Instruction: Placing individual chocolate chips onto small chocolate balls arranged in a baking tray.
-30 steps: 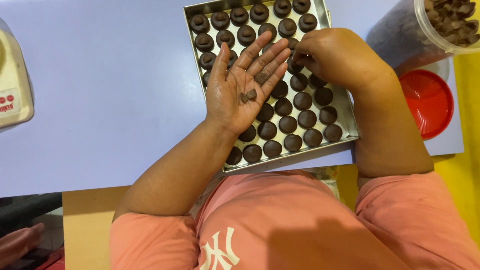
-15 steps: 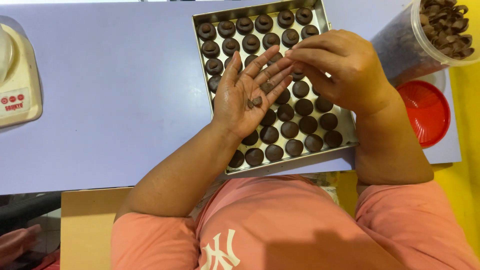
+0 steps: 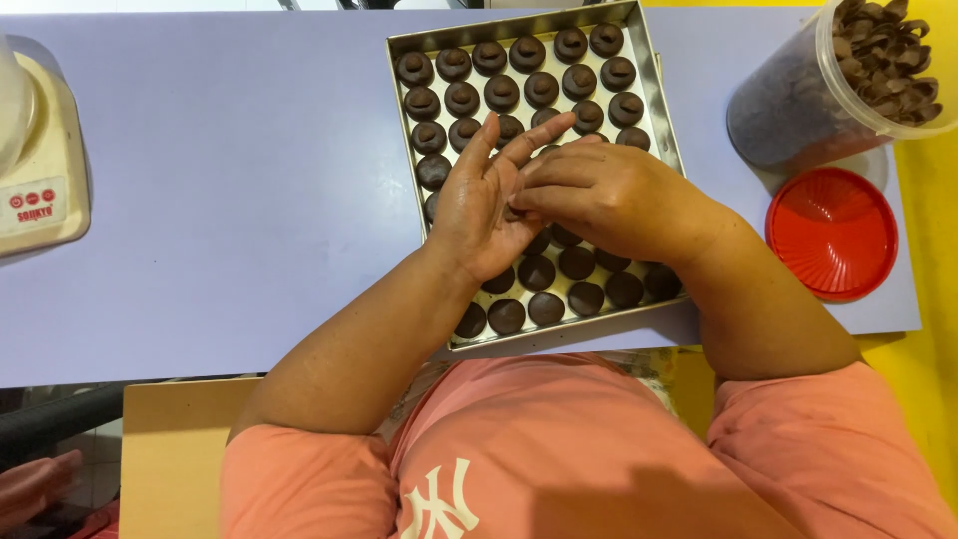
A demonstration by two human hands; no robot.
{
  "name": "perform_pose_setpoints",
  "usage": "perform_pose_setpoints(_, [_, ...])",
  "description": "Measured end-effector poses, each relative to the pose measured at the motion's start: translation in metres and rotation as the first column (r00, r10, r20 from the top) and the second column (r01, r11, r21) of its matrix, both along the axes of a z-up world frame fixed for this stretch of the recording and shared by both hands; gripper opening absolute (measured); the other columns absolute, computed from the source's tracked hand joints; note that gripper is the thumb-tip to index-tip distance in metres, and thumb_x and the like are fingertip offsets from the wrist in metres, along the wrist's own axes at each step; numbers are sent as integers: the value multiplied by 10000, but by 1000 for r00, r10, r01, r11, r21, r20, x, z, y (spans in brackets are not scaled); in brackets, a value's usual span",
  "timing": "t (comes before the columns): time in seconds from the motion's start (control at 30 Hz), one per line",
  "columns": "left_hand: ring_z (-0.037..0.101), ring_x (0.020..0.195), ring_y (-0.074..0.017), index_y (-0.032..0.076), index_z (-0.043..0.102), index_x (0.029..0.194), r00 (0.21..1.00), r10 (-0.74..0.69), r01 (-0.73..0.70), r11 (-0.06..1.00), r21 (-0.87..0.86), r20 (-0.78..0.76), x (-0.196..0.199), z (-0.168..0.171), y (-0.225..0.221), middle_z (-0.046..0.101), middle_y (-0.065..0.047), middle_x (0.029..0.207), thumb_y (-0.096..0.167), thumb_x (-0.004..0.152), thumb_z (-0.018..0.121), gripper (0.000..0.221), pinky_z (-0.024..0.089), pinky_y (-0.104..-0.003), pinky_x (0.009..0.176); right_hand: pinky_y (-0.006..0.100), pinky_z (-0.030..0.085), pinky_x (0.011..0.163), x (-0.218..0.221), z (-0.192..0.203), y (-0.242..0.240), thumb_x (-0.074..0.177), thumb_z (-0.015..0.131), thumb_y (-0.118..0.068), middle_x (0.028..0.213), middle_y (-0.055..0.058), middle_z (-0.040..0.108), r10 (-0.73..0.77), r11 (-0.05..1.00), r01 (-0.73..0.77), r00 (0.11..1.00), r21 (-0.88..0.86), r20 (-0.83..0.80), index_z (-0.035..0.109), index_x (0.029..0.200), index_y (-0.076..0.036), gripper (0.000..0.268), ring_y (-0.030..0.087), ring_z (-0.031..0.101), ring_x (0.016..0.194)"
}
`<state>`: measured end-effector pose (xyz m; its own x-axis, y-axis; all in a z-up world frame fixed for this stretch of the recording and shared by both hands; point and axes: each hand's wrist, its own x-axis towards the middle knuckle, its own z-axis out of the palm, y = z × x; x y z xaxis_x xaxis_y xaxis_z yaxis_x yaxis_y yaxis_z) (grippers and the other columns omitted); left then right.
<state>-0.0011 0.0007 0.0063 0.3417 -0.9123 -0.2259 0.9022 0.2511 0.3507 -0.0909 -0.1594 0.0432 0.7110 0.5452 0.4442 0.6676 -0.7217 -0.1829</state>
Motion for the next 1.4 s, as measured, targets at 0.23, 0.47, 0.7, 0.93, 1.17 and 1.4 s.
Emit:
perform_pose_setpoints(0.23, [714, 929, -180, -37, 525, 1464, 996, -4, -5, 995, -98, -95, 1, -17, -4, 732, -115, 1107, 501, 1057, 467, 677, 586, -323, 876, 457, 556, 827, 0, -7, -7, 1022, 651, 33, 1165, 130, 719, -56, 993, 55, 998, 107, 13, 709, 1205, -26, 201, 347, 703, 1002])
perform_pose_setpoints(0.47, [631, 1077, -170, 36, 594, 1339, 996, 50, -50, 999, 5, -71, 0, -17, -7, 649, -103, 1177, 518, 1021, 483, 588, 524, -389, 1012, 452, 560, 999, 1, 5, -5, 1059, 630, 42, 1247, 250, 624, -59, 947, 78, 996, 312, -69, 668, 1240, 47, 185, 387, 671, 1114])
perform_pose_setpoints(0.7, [529, 1379, -413, -42, 528, 1425, 954, 291, -290, 956, 37, -70, 0, 9, 0, 544, -324, 1445, 461, 983, 478, 671, 426, -478, 1191, 388, 540, 994, 1, 9, -15, 1062, 779, 129, 1157, 216, 670, -347, 887, 324, 938, 329, 11, 740, 1239, 65, 193, 326, 673, 1062])
perform_pose_setpoints(0.93, [552, 1340, -437, -69, 557, 1368, 900, 433, -436, 890, -132, -51, 3, -7, 2, 572, -354, 1390, 448, 1034, 518, 616, 444, -504, 1188, 396, 538, 922, 18, -25, -43, 1040, 783, 78, 1149, 183, 727, -382, 903, 392, 920, 178, -89, 735, 1274, 31, 244, 322, 687, 1019])
perform_pose_setpoints(1.17, [559, 1338, -426, -58, 574, 1367, 898, 439, -439, 879, -187, -42, 3, -16, 2, 585, -342, 1383, 452, 1056, 520, 600, 456, -493, 1176, 491, 526, 652, 28, -58, -56, 988, 718, -143, 946, 67, 703, -478, 868, 419, 852, -266, -216, 754, 1110, -123, 129, 359, 673, 875])
perform_pose_setpoints(1.4, [543, 1348, -439, -66, 561, 1379, 912, 405, -407, 882, -237, -56, 4, -20, 2, 576, -343, 1387, 439, 1064, 541, 595, 446, -498, 1188, 483, 520, 624, 29, -55, -51, 1007, 706, -118, 1006, 68, 660, -395, 911, 351, 894, -218, -212, 764, 1100, -104, 110, 349, 642, 894])
